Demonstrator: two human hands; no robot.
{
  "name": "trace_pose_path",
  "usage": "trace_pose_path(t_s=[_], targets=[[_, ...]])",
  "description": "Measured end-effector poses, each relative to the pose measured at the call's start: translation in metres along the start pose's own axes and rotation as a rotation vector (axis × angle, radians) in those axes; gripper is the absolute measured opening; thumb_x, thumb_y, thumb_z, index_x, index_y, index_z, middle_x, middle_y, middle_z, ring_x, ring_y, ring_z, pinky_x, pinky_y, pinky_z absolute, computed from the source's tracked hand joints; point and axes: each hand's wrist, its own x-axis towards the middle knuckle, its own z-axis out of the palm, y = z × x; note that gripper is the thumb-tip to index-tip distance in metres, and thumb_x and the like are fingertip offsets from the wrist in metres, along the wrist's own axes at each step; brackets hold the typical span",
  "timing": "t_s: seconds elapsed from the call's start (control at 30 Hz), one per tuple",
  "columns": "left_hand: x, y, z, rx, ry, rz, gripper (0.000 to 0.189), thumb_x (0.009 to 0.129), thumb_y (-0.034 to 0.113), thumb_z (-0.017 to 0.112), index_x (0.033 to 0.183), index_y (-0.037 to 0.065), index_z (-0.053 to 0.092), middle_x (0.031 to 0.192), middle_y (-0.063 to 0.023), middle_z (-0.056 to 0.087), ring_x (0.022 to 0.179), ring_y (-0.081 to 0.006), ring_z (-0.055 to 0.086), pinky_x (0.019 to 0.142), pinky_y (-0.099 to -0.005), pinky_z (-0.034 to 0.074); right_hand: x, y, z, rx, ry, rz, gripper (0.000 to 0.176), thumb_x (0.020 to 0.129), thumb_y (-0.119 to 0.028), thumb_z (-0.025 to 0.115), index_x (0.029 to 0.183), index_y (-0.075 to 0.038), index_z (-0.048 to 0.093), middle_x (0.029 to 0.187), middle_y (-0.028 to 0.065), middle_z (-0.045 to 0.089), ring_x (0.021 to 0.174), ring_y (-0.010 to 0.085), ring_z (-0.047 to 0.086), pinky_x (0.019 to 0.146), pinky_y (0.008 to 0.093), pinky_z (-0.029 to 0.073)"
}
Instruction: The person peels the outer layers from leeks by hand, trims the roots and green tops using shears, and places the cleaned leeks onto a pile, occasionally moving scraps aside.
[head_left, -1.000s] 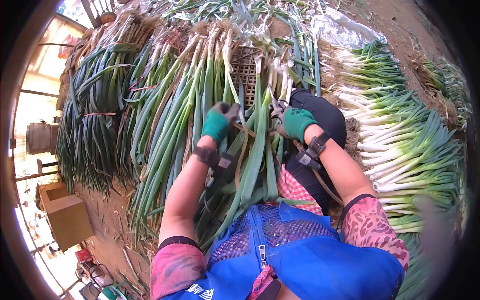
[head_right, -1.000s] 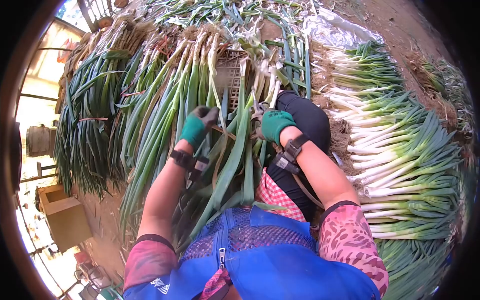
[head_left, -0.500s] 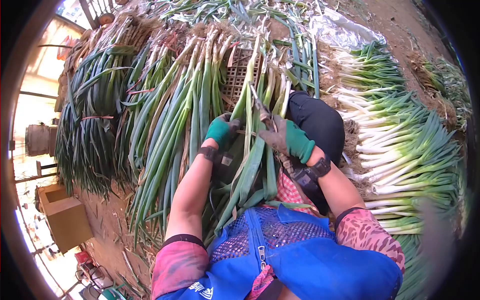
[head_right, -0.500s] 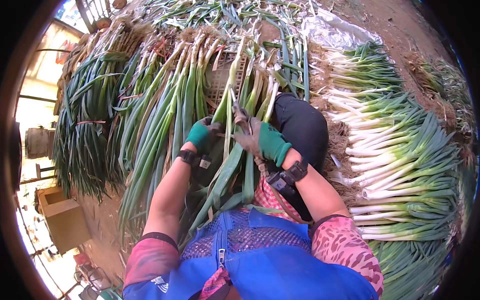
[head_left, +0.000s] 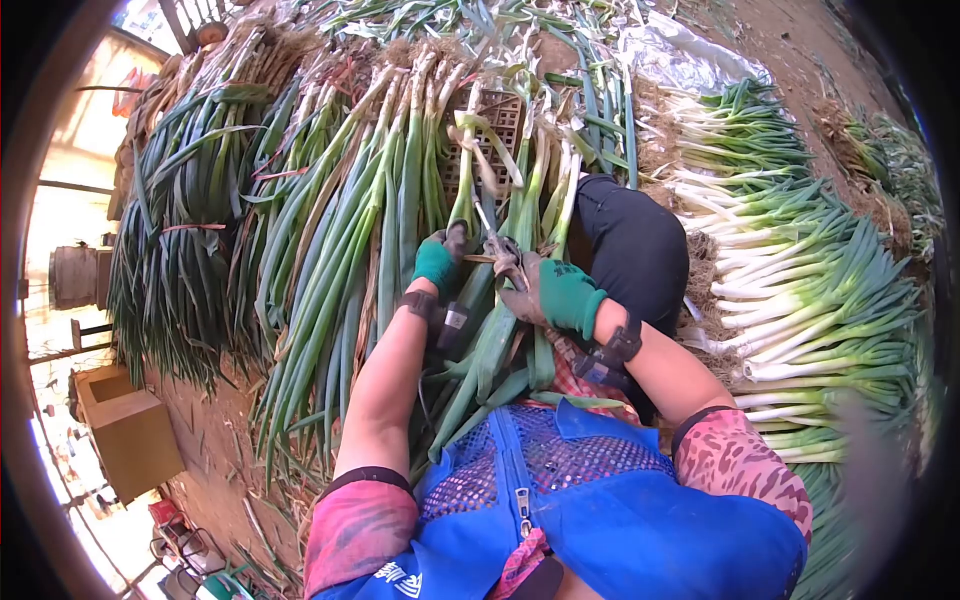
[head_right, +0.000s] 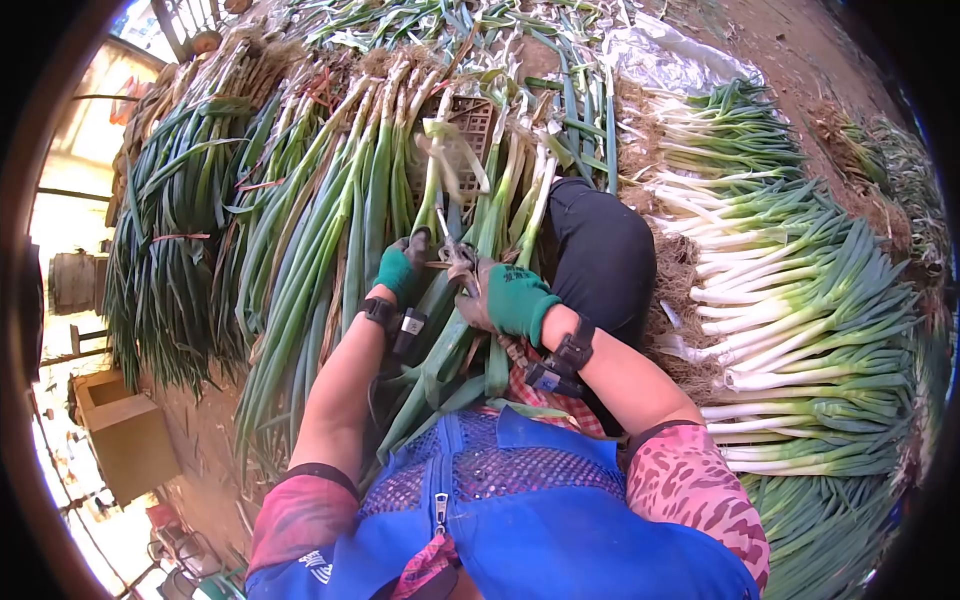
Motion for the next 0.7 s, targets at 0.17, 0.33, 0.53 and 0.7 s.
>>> trace_pose_path(t_s=[0.17,0.33,0.53,0.7], targets=[[0.006,-0.011,0.003,-0.006,-0.057,-0.035,0.059,0.087,0.055,0.055,0.106,0.001,0.068,0.095,-0.0223,0.069,0.095,-0.0350,0.067,0.085,-0.0397,0.050,0.051,0.010,0.001,-0.066,0.072,-0.018,0.062,0.079,-0.047,0.062,0.107,0.008,0.059,0.092,0.0292,0.065,0.090,0.0422,0.065,0.080,0.0457,0.051],[0.009,-0.021,0.010,-0.005,-0.103,-0.057,0.058,0.087,0.055,0.055,0.107,0.002,0.068,0.095,-0.0221,0.069,0.095,-0.0350,0.067,0.085,-0.0402,0.050,0.101,0.010,-0.018,-0.125,0.044,0.006,0.058,0.077,-0.046,0.063,0.096,0.008,0.066,0.091,0.0305,0.065,0.088,0.0413,0.066,0.079,0.0449,0.052],[-0.021,0.010,0.000,0.048,-0.126,-0.069,0.056,0.090,0.053,0.054,0.106,0.002,0.067,0.094,-0.0223,0.069,0.093,-0.0355,0.067,0.083,-0.0407,0.050,0.166,0.009,-0.043,-0.193,0.137,0.036,0.041,0.076,-0.035,0.061,0.091,0.002,0.071,0.091,0.0271,0.067,0.089,0.0392,0.067,0.080,0.0427,0.054],[-0.037,0.006,0.004,0.126,-0.113,-0.058,0.052,0.089,0.050,0.055,0.100,0.002,0.068,0.087,-0.0222,0.069,0.087,-0.0327,0.068,0.078,-0.0394,0.050,0.190,0.017,-0.055,-0.219,0.176,0.013,0.044,0.078,-0.036,0.062,0.099,0.002,0.070,0.098,0.0260,0.067,0.094,0.0381,0.067,0.083,0.0419,0.053]])
